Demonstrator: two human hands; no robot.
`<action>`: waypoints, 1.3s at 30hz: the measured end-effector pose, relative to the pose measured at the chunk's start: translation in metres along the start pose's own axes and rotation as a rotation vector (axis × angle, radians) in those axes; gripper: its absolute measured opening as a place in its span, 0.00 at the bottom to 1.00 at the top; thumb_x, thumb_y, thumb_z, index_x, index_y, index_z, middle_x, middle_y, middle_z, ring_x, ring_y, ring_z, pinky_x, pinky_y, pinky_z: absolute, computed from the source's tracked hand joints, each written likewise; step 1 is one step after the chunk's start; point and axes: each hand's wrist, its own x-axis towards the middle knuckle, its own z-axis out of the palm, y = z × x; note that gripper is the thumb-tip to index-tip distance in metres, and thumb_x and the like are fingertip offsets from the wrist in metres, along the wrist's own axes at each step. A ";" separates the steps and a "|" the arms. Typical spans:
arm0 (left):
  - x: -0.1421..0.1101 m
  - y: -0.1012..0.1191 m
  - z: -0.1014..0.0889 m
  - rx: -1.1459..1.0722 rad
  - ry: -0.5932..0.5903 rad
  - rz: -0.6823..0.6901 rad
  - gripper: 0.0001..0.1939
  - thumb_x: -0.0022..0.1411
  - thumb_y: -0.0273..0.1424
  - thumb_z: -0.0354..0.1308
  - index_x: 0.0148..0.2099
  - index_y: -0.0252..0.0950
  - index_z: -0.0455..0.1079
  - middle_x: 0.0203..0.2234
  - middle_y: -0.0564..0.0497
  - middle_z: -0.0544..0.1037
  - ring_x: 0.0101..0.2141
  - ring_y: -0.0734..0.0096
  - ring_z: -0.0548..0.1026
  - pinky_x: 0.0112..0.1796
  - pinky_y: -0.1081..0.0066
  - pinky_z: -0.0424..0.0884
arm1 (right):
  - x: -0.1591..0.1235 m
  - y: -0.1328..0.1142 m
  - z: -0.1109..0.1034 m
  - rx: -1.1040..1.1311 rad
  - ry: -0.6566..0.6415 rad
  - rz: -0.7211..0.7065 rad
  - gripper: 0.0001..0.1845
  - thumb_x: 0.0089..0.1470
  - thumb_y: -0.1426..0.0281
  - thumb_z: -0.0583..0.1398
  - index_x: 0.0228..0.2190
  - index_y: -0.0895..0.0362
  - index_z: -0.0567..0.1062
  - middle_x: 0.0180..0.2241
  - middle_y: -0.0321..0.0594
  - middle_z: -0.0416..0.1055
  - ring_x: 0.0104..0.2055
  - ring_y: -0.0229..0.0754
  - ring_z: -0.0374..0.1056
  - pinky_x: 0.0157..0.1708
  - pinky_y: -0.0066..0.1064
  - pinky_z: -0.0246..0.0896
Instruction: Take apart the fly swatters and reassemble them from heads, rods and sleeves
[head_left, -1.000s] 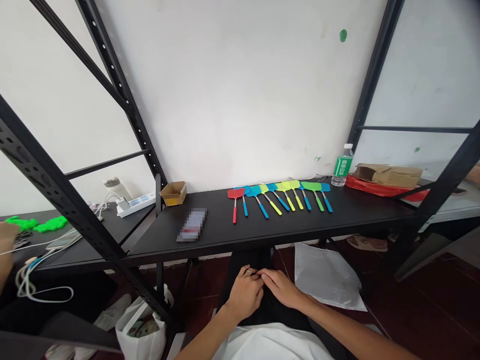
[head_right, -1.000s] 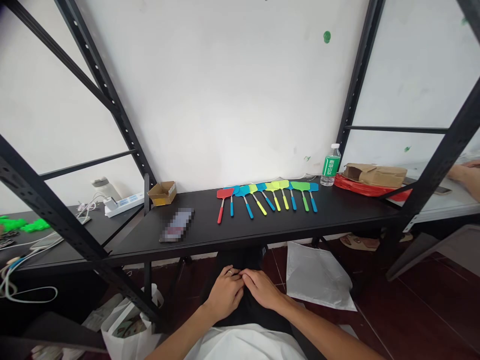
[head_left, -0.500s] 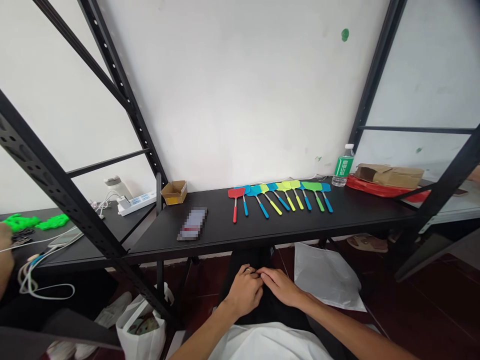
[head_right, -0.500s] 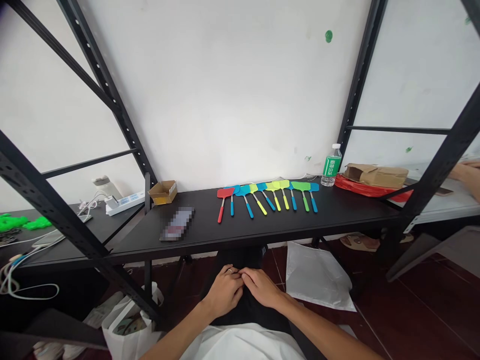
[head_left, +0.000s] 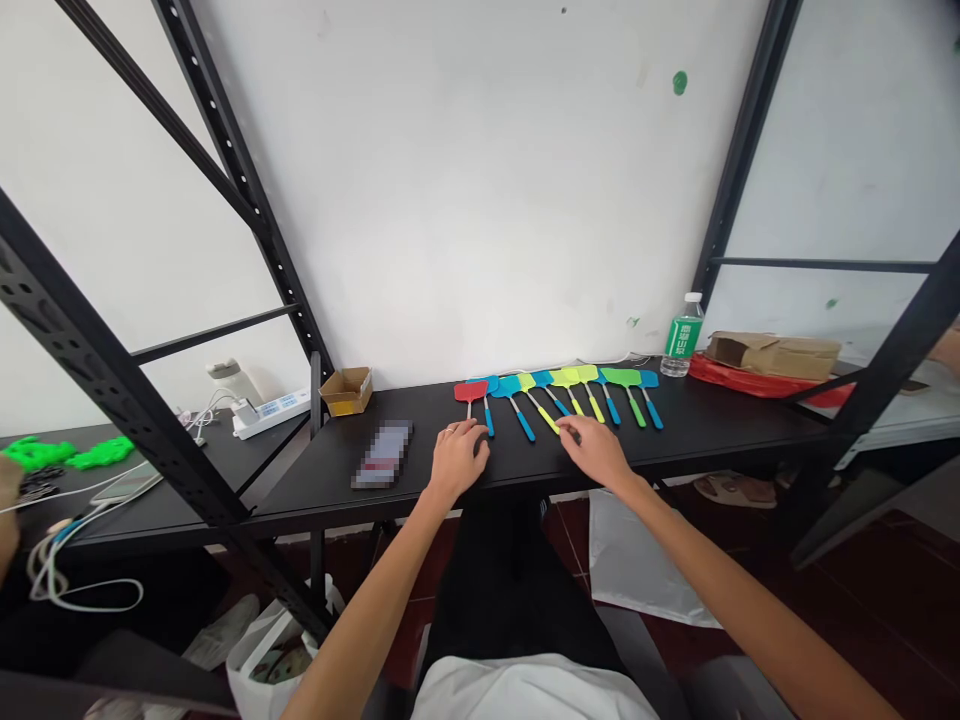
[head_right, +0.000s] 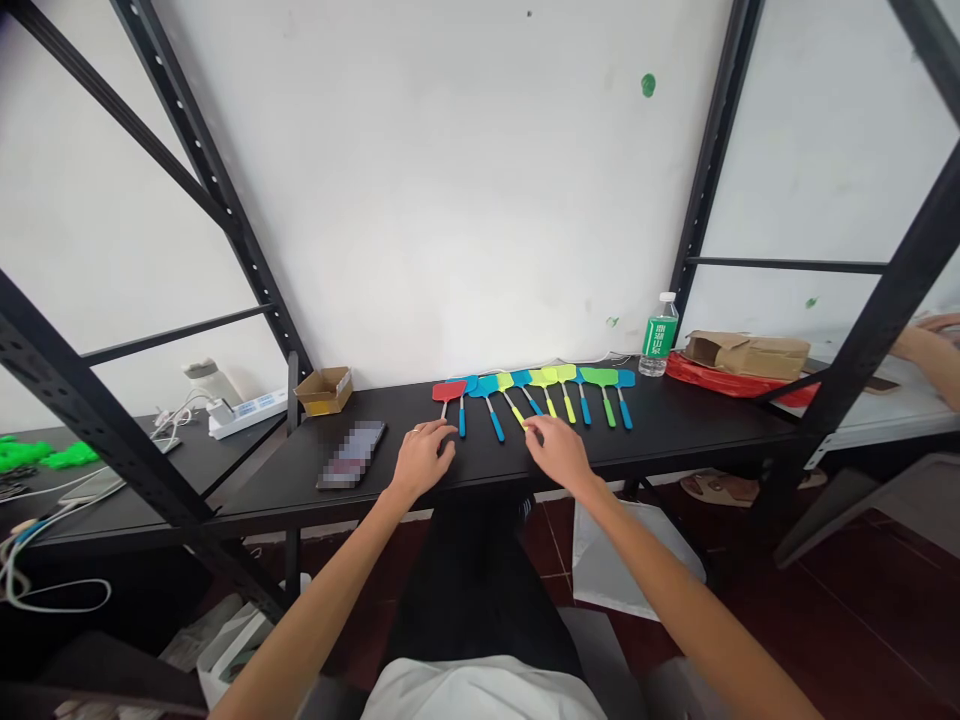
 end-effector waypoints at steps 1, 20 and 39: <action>0.005 -0.005 0.005 0.042 -0.038 -0.027 0.17 0.67 0.34 0.51 0.54 0.42 0.74 0.57 0.46 0.73 0.57 0.52 0.68 0.55 0.54 0.64 | 0.007 0.009 -0.003 -0.082 0.007 0.012 0.19 0.62 0.63 0.51 0.47 0.54 0.77 0.47 0.46 0.76 0.51 0.52 0.70 0.47 0.39 0.65; 0.062 -0.004 0.062 0.003 -0.409 -0.175 0.42 0.61 0.65 0.31 0.71 0.56 0.50 0.72 0.50 0.45 0.68 0.36 0.46 0.61 0.34 0.43 | 0.078 0.115 -0.010 -0.409 -0.417 0.655 0.54 0.50 0.32 0.34 0.69 0.45 0.45 0.72 0.50 0.36 0.70 0.77 0.30 0.59 0.72 0.32; 0.050 0.000 0.044 -0.121 -0.401 -0.096 0.38 0.65 0.61 0.32 0.71 0.53 0.51 0.71 0.49 0.46 0.68 0.43 0.46 0.63 0.46 0.47 | 0.071 0.015 0.040 -0.383 -0.535 0.316 0.46 0.58 0.38 0.38 0.69 0.49 0.48 0.72 0.51 0.36 0.72 0.63 0.31 0.64 0.55 0.37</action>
